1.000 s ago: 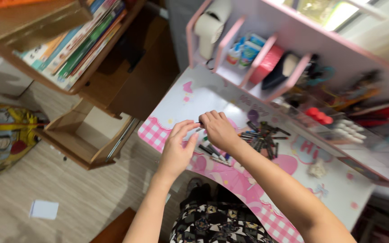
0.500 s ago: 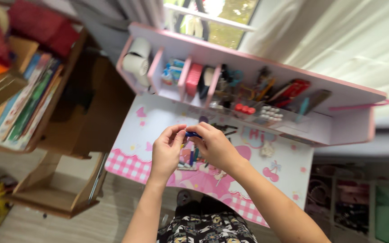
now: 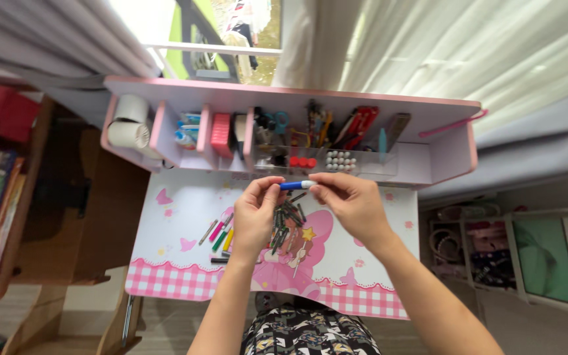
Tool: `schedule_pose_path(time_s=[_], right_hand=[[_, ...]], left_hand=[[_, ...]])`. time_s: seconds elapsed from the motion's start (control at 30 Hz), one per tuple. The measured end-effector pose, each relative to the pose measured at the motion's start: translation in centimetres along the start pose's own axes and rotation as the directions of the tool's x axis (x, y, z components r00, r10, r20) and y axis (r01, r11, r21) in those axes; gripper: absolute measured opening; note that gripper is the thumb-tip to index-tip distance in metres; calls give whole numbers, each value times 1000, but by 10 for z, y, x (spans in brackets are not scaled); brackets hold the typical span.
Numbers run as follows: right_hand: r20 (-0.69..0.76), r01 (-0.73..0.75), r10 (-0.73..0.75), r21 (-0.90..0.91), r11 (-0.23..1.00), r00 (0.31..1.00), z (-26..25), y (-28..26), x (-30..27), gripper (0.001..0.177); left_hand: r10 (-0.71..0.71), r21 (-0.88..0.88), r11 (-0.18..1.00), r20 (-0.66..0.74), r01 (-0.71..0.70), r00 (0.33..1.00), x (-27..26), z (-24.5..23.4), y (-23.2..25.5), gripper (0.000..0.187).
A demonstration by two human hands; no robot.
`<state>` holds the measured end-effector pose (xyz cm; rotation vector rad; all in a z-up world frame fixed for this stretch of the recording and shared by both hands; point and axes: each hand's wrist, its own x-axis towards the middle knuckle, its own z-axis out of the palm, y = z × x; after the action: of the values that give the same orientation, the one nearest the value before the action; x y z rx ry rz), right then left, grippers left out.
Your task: The person organizes a pile of markers and pens on a desk by picking them up one by one and placing them into a pink overhead organizer. The person handles various colored markers and pens, arranging them into compartments.
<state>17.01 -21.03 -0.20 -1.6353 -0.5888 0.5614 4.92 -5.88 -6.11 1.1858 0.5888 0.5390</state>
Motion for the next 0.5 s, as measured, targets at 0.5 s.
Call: schedule_pose_path(time_s=[0.5], right_hand=[[-1,194,-321,-796,573,947,-103,21,51,17]], left_hand=[[-21,192,981,57,10,998,8,21,12,24]])
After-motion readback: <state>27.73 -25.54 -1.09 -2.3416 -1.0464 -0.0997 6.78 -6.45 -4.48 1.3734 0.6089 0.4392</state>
